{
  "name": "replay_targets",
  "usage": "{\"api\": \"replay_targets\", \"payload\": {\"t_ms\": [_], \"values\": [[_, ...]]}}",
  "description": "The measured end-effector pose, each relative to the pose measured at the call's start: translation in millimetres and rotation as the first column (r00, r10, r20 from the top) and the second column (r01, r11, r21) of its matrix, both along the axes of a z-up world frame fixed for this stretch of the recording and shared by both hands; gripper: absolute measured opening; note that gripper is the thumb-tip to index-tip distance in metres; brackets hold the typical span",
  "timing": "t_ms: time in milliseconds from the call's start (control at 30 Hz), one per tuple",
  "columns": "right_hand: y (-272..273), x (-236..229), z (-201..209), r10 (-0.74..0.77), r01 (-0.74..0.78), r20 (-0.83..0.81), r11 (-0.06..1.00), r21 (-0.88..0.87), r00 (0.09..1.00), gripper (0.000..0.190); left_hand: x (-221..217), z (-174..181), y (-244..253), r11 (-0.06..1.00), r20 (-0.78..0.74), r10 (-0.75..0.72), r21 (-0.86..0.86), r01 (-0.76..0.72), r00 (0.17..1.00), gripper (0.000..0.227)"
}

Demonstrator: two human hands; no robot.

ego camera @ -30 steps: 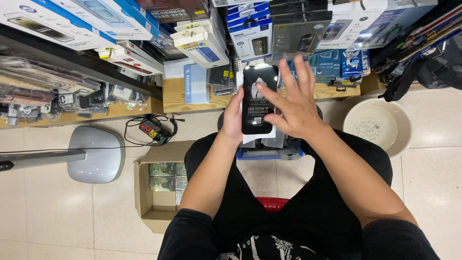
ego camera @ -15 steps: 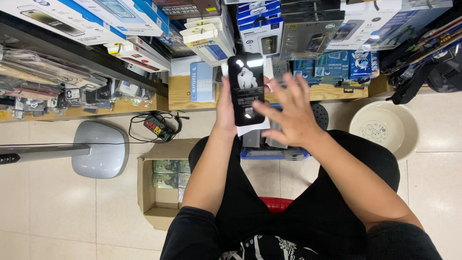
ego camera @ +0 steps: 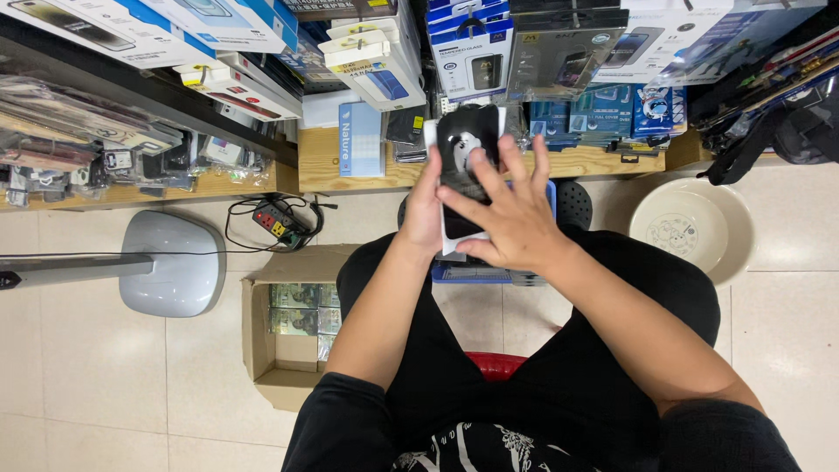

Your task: The person wipes a mobile phone screen with a cloth, removes a screen protector from its packaging, aligns it with the device, and applies it by hand; the process is then repeated for a second mobile phone.

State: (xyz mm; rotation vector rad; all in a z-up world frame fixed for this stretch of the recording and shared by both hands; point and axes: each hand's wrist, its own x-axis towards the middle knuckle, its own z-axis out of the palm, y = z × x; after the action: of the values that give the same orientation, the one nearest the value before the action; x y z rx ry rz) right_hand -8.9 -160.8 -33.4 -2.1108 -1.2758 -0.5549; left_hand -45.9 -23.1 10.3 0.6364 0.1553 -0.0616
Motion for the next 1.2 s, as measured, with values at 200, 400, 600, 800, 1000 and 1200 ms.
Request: {"api": "replay_targets", "payload": {"t_ms": [200,400,600,800,1000,1200], "values": [[11.0,-29.7,7.4,0.1,-0.099,0.038,0.995,-0.016,0.994,0.064,7.3,-10.5,39.2,0.998,0.13,-0.008,-0.067,0.017,0.991,0.082],[4.3,-22.8,10.8,0.136,-0.137,0.057,0.99,0.025,0.989,0.059,9.6,-2.6,50.3,0.995,0.121,-0.062,-0.071,0.071,0.991,0.091],[-12.9,13.4,-0.8,0.035,-0.033,0.056,0.999,-0.021,0.998,0.064,9.9,-10.2,35.1,0.986,0.092,-0.072,-0.142,0.085,0.993,0.087],[-43.3,48.9,17.6,-0.149,0.147,0.07,0.989,0.027,0.986,0.066,1.1,-5.0,10.3,0.996,-0.085,-0.082,-0.025,0.08,0.993,0.074],[-27.7,31.6,8.9,-0.062,0.057,0.077,0.997,0.057,0.995,0.066,6.9,18.6,-1.1,0.996,-0.081,-0.074,-0.056,0.07,0.994,0.078],[-21.6,34.4,17.4,-0.063,0.058,0.093,0.997,0.05,0.994,0.066,0.9,-27.6,6.7,0.902,-0.151,-0.015,0.425,0.078,0.988,0.073]]}}
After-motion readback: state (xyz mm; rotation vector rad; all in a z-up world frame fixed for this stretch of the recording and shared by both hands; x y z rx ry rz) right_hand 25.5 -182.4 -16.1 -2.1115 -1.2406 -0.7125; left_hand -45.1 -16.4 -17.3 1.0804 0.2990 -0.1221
